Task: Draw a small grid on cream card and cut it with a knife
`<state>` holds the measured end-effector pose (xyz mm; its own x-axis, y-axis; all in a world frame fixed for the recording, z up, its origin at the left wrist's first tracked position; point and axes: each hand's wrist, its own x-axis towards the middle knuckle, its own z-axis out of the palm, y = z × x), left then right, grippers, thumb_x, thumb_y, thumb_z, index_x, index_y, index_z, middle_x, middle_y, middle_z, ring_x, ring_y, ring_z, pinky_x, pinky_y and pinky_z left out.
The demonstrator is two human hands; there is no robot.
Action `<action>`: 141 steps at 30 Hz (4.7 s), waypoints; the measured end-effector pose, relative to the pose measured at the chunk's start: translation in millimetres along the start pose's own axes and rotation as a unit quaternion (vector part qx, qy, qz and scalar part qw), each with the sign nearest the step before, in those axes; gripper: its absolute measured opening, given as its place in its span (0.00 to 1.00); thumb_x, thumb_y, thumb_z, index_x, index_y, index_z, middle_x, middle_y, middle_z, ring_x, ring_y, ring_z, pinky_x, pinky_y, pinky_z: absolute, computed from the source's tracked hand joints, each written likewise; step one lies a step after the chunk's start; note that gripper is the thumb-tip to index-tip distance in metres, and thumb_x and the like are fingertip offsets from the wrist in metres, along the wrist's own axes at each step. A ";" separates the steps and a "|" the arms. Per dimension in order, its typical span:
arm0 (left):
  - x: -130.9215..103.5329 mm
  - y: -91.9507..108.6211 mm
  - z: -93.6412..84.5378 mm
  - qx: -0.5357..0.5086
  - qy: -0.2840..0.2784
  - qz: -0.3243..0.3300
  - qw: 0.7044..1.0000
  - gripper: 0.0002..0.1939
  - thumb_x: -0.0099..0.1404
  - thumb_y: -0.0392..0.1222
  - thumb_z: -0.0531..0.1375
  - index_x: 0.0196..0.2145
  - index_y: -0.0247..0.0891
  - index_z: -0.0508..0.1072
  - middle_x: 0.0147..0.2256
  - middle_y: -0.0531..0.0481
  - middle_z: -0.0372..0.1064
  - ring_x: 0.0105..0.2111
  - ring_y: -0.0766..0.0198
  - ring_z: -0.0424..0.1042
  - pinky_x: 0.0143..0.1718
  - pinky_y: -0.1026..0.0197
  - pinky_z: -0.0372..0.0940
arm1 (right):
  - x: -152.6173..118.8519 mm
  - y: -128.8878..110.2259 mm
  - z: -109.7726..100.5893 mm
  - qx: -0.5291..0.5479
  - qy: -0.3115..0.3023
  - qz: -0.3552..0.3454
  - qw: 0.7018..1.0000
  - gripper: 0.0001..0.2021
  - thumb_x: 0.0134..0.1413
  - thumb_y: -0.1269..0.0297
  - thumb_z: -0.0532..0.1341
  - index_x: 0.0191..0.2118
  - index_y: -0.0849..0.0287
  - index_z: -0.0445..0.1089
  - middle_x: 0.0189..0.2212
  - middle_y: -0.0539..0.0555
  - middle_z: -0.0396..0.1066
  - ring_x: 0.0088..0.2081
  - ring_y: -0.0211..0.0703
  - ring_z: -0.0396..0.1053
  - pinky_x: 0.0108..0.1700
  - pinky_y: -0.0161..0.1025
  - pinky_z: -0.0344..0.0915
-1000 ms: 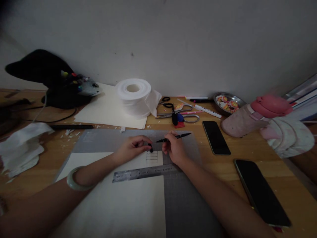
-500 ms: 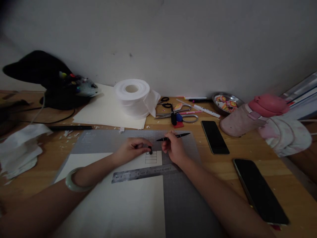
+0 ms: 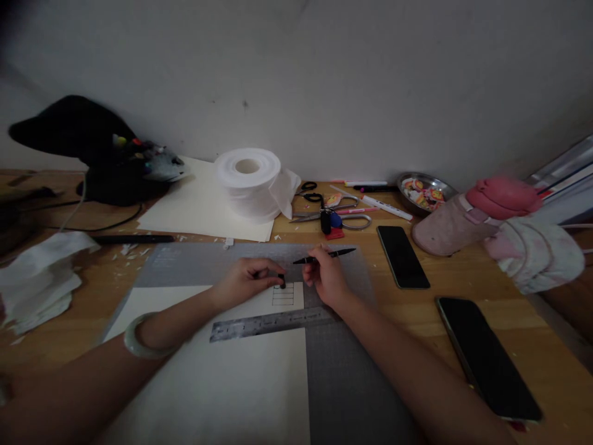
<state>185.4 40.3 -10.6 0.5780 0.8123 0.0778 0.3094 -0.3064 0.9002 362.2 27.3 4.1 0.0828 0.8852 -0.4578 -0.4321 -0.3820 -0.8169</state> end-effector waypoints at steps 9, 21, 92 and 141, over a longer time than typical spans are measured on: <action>-0.2 3.3 0.9 -0.029 0.002 0.000 1.000 0.08 0.56 0.40 0.60 0.34 0.35 0.75 0.16 0.60 0.53 0.18 0.73 0.50 0.19 0.70 0.48 | -0.5 -0.9 0.0 0.002 -0.002 -0.003 1.000 0.11 0.32 0.63 0.60 0.20 0.56 0.55 0.09 0.42 0.57 0.11 0.31 0.54 0.12 0.28 0.45; -1.5 -0.2 2.3 -0.020 -0.025 0.017 0.999 0.07 0.57 0.40 0.60 0.32 0.34 0.74 0.16 0.61 0.51 0.17 0.74 0.50 0.19 0.71 0.48 | -1.7 -2.7 1.1 0.004 0.009 0.012 1.000 0.09 0.33 0.64 0.60 0.20 0.57 0.56 0.09 0.42 0.57 0.11 0.30 0.54 0.12 0.28 0.44; -1.7 -2.6 1.6 0.012 -0.020 0.009 1.000 0.07 0.59 0.42 0.59 0.33 0.36 0.73 0.25 0.54 0.68 0.22 0.71 0.59 0.24 0.70 0.56 | -23.4 10.4 -19.8 -0.407 -0.159 -0.355 0.827 0.10 0.43 0.70 0.58 0.16 0.57 0.58 0.14 0.45 0.58 0.18 0.32 0.52 0.23 0.33 0.47; -2.3 -6.3 1.4 0.044 -0.020 0.047 0.998 0.08 0.61 0.43 0.58 0.35 0.37 0.73 0.24 0.55 0.69 0.21 0.72 0.59 0.22 0.70 0.54 | -38.9 29.1 -28.2 -0.558 -0.151 -0.480 0.660 0.02 0.49 0.70 0.54 0.28 0.58 0.58 0.19 0.45 0.61 0.19 0.31 0.56 0.23 0.30 0.50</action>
<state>183.1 39.7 -17.0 0.6365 0.7580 0.1424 0.3161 -0.4248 0.8483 371.7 -25.7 -11.8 -0.4174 0.8101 0.4117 0.6340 0.5842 -0.5067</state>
